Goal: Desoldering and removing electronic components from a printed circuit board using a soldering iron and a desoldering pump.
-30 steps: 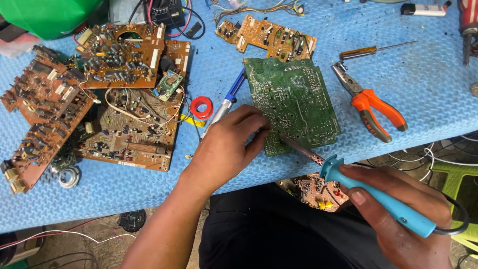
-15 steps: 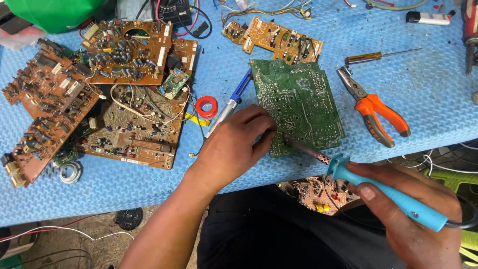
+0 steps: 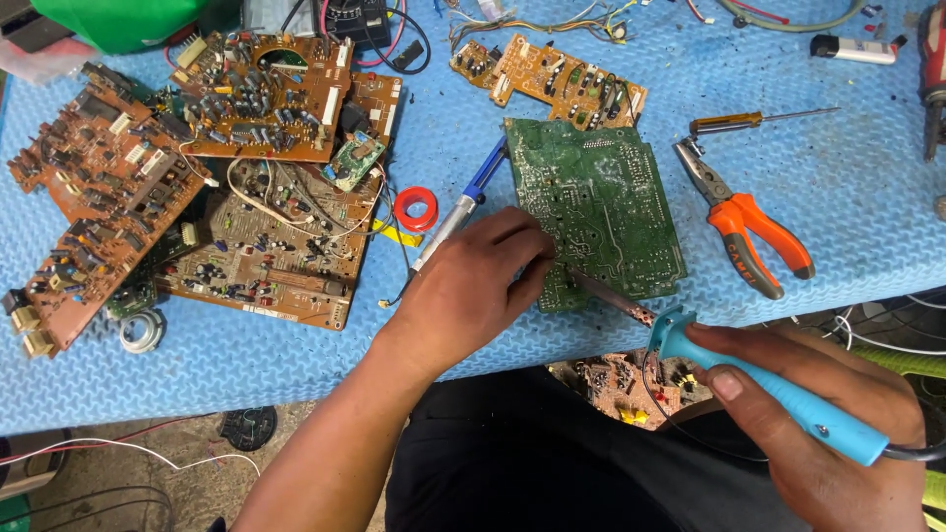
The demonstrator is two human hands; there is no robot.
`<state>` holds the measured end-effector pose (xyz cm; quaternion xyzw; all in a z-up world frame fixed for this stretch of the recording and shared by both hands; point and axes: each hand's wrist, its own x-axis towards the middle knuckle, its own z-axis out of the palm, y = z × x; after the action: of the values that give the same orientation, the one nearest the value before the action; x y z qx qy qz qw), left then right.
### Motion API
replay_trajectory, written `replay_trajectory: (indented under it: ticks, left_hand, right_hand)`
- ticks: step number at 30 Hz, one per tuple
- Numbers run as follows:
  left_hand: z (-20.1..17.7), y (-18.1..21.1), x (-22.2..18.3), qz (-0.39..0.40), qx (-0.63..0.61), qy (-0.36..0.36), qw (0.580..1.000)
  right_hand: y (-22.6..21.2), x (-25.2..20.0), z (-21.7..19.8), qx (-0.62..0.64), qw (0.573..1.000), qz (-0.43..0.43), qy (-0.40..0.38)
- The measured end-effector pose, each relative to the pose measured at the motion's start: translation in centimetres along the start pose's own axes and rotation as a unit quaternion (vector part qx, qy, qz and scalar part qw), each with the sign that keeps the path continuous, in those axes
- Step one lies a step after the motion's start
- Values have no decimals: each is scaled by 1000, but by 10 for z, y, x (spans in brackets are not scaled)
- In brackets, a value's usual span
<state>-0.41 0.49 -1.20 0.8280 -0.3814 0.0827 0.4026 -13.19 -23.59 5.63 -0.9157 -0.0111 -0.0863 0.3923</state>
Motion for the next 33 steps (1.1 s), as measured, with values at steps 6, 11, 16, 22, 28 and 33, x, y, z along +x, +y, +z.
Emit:
replay_trajectory:
  ticks: [6,11,16,22,28,33]
  left_hand:
    - [2,0,-1,-23,-5,-3,1000]
    - [3,-2,0,-8,9,-5,1000]
    - [3,-2,1,-8,11,-12,1000]
    - [0,-1,4,-29,53,-52,997]
    - [-1,2,7,-62,103,-76,990]
    - [-4,2,5,-72,55,-29,995]
  right_hand:
    - [0,-1,0,5,1000,-20,4]
    - [1,0,0,12,1000,5,-4]
    - [0,0,-1,7,1000,1,-2]
    - [-4,2,-2,2,1000,12,-5]
    - [-5,3,-3,1,1000,16,-13]
    - [3,-2,-2,-13,1000,24,12]
